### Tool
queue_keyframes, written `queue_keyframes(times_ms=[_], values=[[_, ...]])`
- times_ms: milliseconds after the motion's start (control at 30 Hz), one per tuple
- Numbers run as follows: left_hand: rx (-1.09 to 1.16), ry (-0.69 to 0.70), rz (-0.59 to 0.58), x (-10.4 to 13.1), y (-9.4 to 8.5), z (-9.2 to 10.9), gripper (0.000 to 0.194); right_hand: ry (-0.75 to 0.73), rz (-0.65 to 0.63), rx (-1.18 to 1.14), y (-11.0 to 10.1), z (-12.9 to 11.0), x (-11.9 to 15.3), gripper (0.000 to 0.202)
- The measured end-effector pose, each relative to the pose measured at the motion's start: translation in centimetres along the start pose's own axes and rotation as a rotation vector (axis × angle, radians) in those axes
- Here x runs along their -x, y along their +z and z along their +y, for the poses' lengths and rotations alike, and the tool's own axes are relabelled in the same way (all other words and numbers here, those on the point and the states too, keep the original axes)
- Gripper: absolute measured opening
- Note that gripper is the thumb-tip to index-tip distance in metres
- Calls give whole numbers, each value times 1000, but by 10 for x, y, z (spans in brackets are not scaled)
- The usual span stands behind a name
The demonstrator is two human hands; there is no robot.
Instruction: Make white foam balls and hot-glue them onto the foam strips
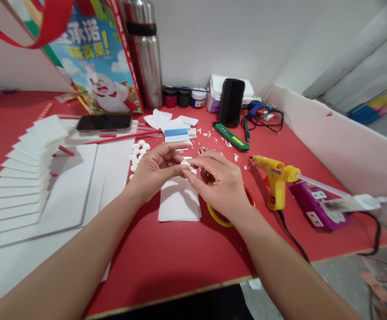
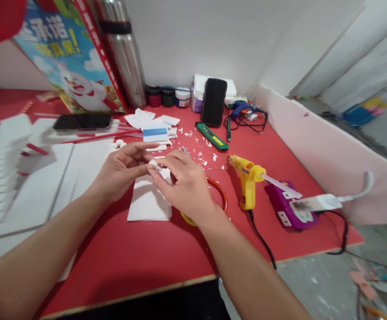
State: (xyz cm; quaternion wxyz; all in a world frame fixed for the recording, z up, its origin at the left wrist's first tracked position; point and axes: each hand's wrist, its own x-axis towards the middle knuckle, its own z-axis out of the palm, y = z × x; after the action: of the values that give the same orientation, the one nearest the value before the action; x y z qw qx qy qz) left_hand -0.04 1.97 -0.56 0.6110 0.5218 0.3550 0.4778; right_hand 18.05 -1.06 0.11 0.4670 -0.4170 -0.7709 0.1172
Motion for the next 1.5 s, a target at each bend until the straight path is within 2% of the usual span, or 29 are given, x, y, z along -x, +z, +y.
queue_keyframes(times_ms=[300, 533, 633, 800, 900, 1000, 1133, 1200, 1300, 1500], values=[[38, -42, -69, -1, -4, -4, 53, -24, -53, 71, -2, 2, 2, 12], [216, -224, -95, -2, -6, -3, 59, -57, -58, -15, -3, -1, 4, 22], [285, -302, -142, -1, -7, 0, 54, 53, -11, -135, -7, -5, 0, 23], [373, -369, -246, 0, -13, 2, 53, 415, 131, -408, -10, 0, -7, 8], [448, -377, -266, 1, -15, 2, 50, 530, 150, -484, -11, 4, -7, 18], [536, -392, -292, 2, -15, 4, 53, 533, 93, -466, -11, 4, -7, 17], [619, -414, -346, 3, -15, 5, 55, 534, 138, -470, -8, 4, -7, 18], [641, -413, -366, 3, -15, 5, 52, 546, 112, -479, -5, 5, -7, 18], [631, -417, -392, 4, -13, 4, 49, 538, 24, -417, -1, 6, -7, 18], [553, -446, -437, 6, -9, 4, 50, 552, 16, -385, -3, 3, -5, 17]])
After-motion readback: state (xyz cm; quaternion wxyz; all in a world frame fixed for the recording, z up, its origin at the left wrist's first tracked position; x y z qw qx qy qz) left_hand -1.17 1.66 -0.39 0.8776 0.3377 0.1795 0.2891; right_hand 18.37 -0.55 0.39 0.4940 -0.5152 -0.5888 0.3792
